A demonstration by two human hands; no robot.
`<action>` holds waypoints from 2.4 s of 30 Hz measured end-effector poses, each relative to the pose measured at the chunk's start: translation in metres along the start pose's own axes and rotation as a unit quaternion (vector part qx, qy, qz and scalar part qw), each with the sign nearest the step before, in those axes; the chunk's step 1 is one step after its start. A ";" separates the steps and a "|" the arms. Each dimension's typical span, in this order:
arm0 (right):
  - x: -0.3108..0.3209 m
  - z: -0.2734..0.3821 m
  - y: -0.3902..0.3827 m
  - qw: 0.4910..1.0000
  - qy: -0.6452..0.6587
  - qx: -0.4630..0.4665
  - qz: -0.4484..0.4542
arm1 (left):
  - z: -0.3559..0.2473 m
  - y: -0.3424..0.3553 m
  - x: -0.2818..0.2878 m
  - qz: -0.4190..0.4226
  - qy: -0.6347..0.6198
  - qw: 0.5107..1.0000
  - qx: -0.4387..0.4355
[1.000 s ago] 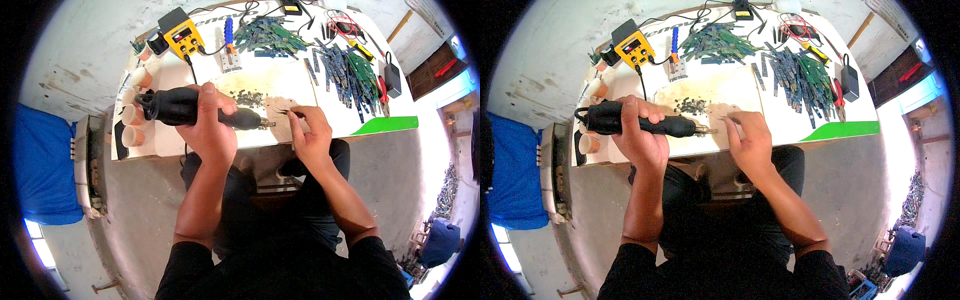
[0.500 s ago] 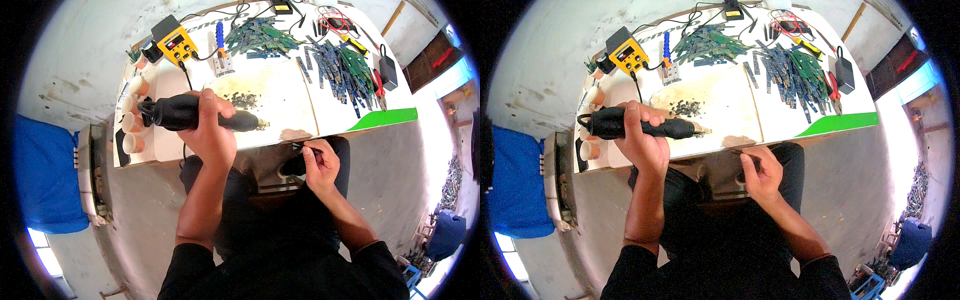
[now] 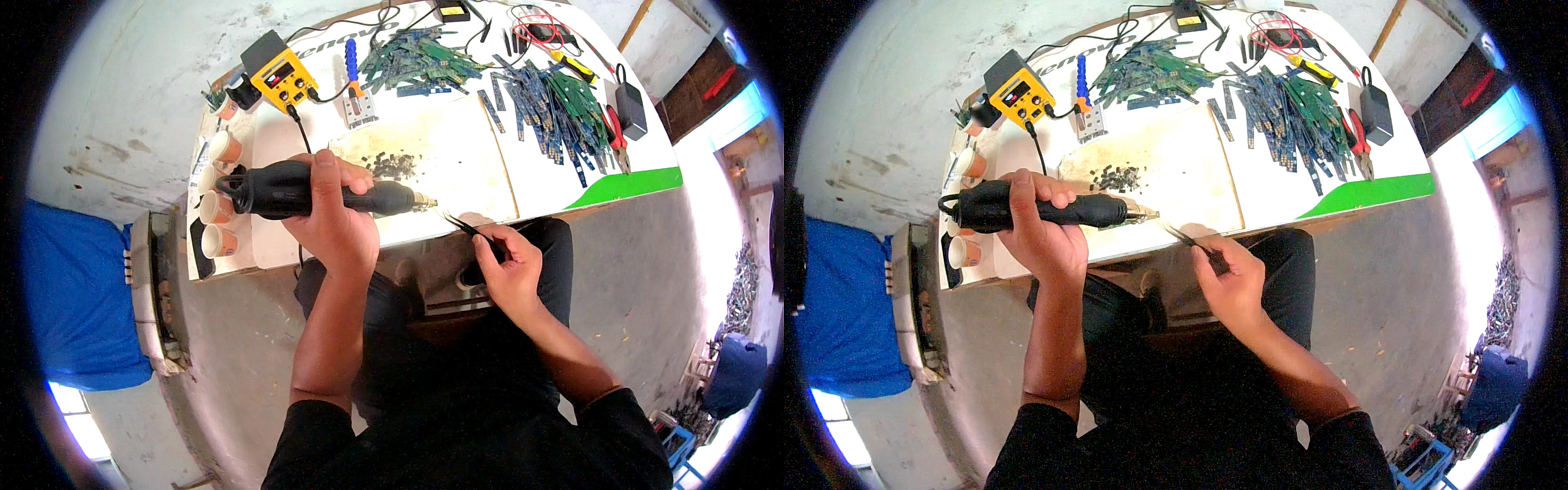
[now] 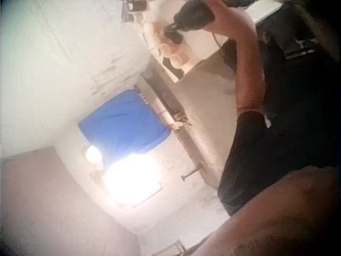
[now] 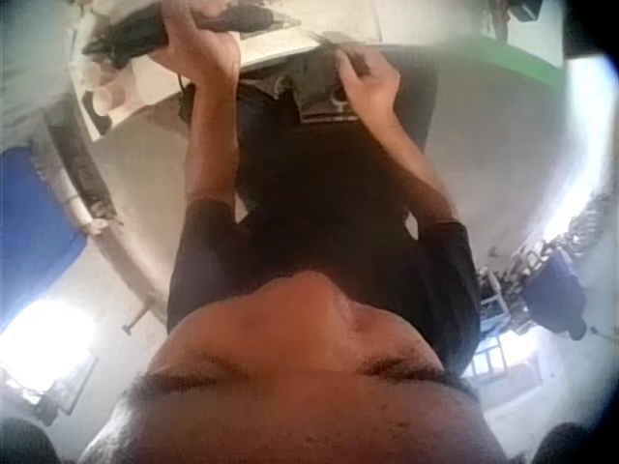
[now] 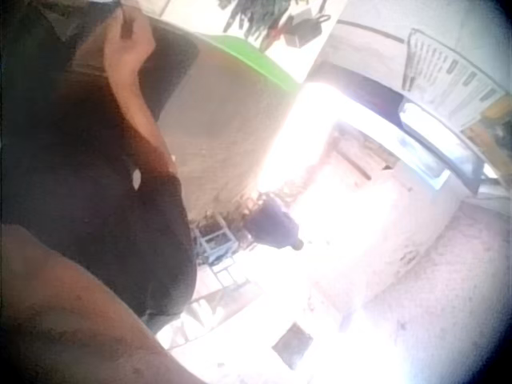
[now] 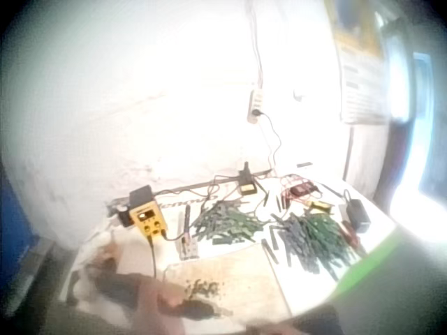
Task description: The person uses a hot air gun and tweezers to remove small electronic components from a circuit board. They heat the components with the gun and then use the tweezers to lift them off the board, placing them on the work surface.
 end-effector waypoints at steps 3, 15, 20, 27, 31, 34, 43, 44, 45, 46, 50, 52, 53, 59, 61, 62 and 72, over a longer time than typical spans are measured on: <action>-0.006 -0.010 -0.004 0.994 0.054 -0.091 -0.004 | -0.002 -0.001 -0.002 -0.004 0.020 1.000 -0.001; -0.067 -0.036 -0.072 0.703 0.507 -0.497 -0.048 | -0.004 0.002 0.000 -0.004 -0.004 1.000 0.003; -0.093 -0.045 -0.082 0.595 0.595 -0.536 -0.067 | -0.002 0.004 0.002 -0.001 -0.002 1.000 0.001; -0.105 -0.047 -0.085 0.557 0.622 -0.543 -0.086 | -0.004 0.002 0.000 -0.005 0.032 0.999 -0.006; -0.093 -0.033 -0.074 0.633 0.561 -0.527 -0.077 | -0.004 0.002 0.000 -0.005 0.027 1.000 -0.005; -0.067 -0.025 -0.055 0.794 0.441 -0.417 -0.040 | -0.005 0.003 0.003 -0.015 0.009 1.000 0.001; 0.021 -0.001 0.043 0.994 0.091 -0.066 0.015 | -0.012 0.004 0.004 0.003 -0.012 1.000 -0.015; 0.023 0.005 0.060 0.997 0.058 -0.028 0.035 | -0.012 0.004 0.003 0.004 -0.009 1.000 -0.018; 0.020 0.007 0.077 0.996 0.049 0.009 0.069 | -0.012 0.003 0.002 0.005 -0.007 1.000 -0.021; 0.017 0.011 0.090 0.993 0.019 0.041 0.105 | -0.011 0.003 0.000 0.006 -0.005 1.000 -0.024; -0.009 0.025 0.114 0.963 -0.080 0.097 0.237 | -0.006 0.001 0.000 -0.005 0.035 0.999 0.001; -0.017 0.023 0.115 0.954 -0.099 0.092 0.269 | -0.005 0.000 -0.003 0.009 0.031 0.999 0.003; -0.019 0.022 0.115 0.951 -0.104 0.094 0.275 | -0.005 0.000 -0.003 0.011 0.028 1.000 0.003; -0.017 0.011 0.108 0.956 -0.106 0.097 0.256 | -0.004 0.002 0.000 0.015 -0.010 1.000 -0.004; -0.015 0.012 0.105 0.960 -0.101 0.096 0.242 | -0.003 0.003 0.000 0.020 -0.010 1.000 -0.004; -0.014 0.013 0.103 0.964 -0.091 0.092 0.231 | -0.004 0.002 -0.001 0.024 0.001 1.000 -0.004; -0.025 0.005 0.094 0.971 -0.045 0.079 0.221 | -0.003 0.000 -0.003 0.011 0.025 1.000 0.002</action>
Point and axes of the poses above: each hand's wrist, its own y-axis towards the middle knuckle, its own x-axis out of the back of the hand, z = x × y, the point moved 9 cm from there along y, towards the middle knuckle, and after that the axes turned 14 degrees about x, right-handed, at the moved point
